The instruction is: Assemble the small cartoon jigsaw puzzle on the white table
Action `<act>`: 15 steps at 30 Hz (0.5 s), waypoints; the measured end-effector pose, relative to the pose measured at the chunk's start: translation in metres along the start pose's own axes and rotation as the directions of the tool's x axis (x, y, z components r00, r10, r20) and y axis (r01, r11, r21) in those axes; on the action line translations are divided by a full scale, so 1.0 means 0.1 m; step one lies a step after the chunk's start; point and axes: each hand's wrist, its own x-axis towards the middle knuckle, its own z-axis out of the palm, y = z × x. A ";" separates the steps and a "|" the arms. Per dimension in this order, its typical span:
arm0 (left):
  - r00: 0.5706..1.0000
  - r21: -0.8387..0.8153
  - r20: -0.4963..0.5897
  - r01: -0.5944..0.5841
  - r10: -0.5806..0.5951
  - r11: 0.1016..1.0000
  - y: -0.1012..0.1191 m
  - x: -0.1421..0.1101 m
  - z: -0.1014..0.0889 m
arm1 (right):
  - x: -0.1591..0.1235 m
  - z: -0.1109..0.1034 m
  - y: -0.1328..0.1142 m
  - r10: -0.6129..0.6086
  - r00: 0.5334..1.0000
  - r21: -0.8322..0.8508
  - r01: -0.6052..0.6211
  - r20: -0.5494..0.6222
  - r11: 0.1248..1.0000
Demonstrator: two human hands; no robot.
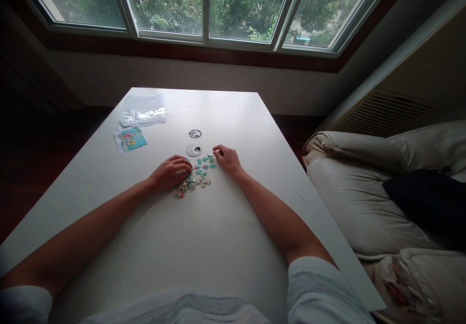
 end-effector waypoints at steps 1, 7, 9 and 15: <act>1.000 0.002 -0.004 0.004 -0.004 1.000 -0.01 0.00 0.01 | 0.00 0.00 0.01 0.007 1.000 0.022 -0.007 -0.011 1.000; 0.996 0.054 -0.052 0.076 -0.073 0.996 -0.07 -0.02 0.05 | 0.02 0.00 0.05 -0.021 0.999 0.017 0.022 -0.048 1.000; 0.994 0.077 -0.057 0.096 -0.092 0.992 -0.09 -0.03 0.06 | 0.03 0.00 0.06 -0.057 0.996 -0.027 0.055 -0.066 0.998; 0.993 0.120 -0.066 0.109 -0.102 0.987 -0.12 -0.04 0.04 | 0.00 -0.10 -0.07 -0.156 0.984 -0.096 0.148 -0.084 0.984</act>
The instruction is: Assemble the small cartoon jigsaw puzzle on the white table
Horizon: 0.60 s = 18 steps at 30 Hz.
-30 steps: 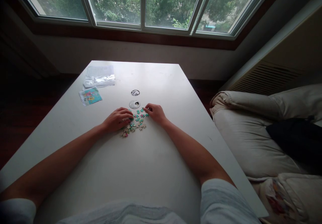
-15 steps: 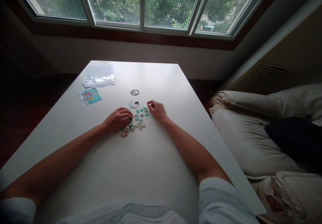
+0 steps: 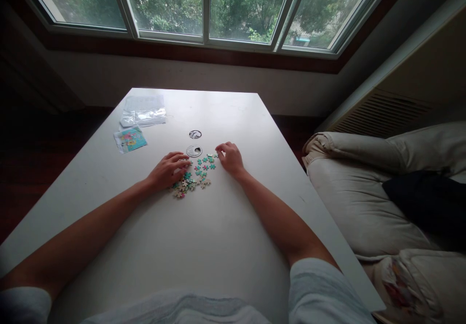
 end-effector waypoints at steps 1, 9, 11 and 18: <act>1.000 -0.001 -0.004 -0.002 0.002 1.000 -0.01 0.00 -0.02 | -0.01 -0.03 -0.06 -0.049 0.997 0.022 0.048 0.054 0.999; 0.998 0.013 0.058 0.034 -0.035 0.999 -0.08 0.02 -0.31 | -0.21 -0.29 -0.62 -0.369 0.693 0.070 0.420 0.619 0.905; 0.991 0.080 0.120 0.043 -0.052 0.996 -0.03 0.02 -0.42 | -0.26 -0.31 -0.68 -0.304 0.711 -0.030 0.416 0.634 0.909; 0.935 0.204 0.325 0.078 -0.142 0.976 0.32 -0.06 -0.69 | -0.35 -0.23 -0.71 -0.211 0.763 -0.209 0.412 0.611 0.887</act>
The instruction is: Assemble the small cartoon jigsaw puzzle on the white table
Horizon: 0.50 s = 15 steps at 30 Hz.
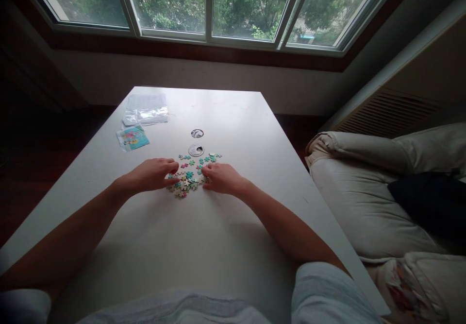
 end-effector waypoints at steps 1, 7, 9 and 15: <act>1.000 -0.004 0.020 -0.004 0.004 1.000 0.02 -0.02 0.01 | 0.01 0.01 -0.01 0.010 1.000 0.002 -0.010 -0.007 1.000; 0.998 -0.032 0.068 -0.008 0.010 0.999 0.06 -0.05 0.14 | 0.04 0.05 -0.03 0.047 0.999 0.070 -0.045 -0.025 0.997; 0.997 -0.045 0.078 -0.015 0.018 0.999 0.07 -0.03 0.14 | 0.05 0.05 0.02 0.033 0.999 0.125 -0.030 -0.019 0.992; 0.994 -0.055 0.103 -0.037 0.043 0.998 0.08 0.03 0.13 | 0.11 0.11 0.21 -0.042 0.998 0.368 0.060 -0.056 0.928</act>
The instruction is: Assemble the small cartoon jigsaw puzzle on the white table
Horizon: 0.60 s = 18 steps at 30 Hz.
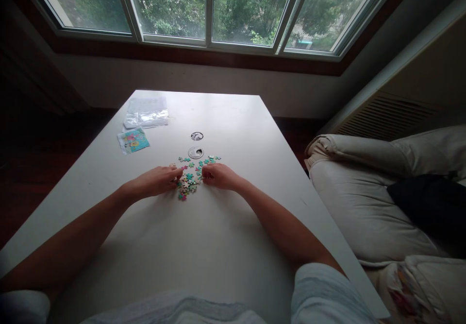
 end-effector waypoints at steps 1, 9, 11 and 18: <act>1.000 0.003 -0.003 -0.002 0.002 1.000 -0.01 0.01 0.01 | 0.01 0.01 0.04 -0.011 1.000 0.065 0.012 -0.016 0.998; 0.997 -0.039 -0.063 -0.047 0.045 0.998 -0.05 0.02 0.01 | 0.05 0.05 0.30 0.121 0.915 0.156 -0.065 -0.385 0.986; 0.995 -0.060 -0.082 -0.062 0.057 0.996 -0.06 0.02 -0.03 | 0.04 0.04 0.35 0.148 0.883 0.080 -0.126 -0.445 0.989; 0.959 -0.170 -0.282 -0.014 -0.035 0.985 -0.33 0.16 0.04 | 0.01 -0.04 0.58 0.258 0.802 -0.165 -0.401 -0.539 0.901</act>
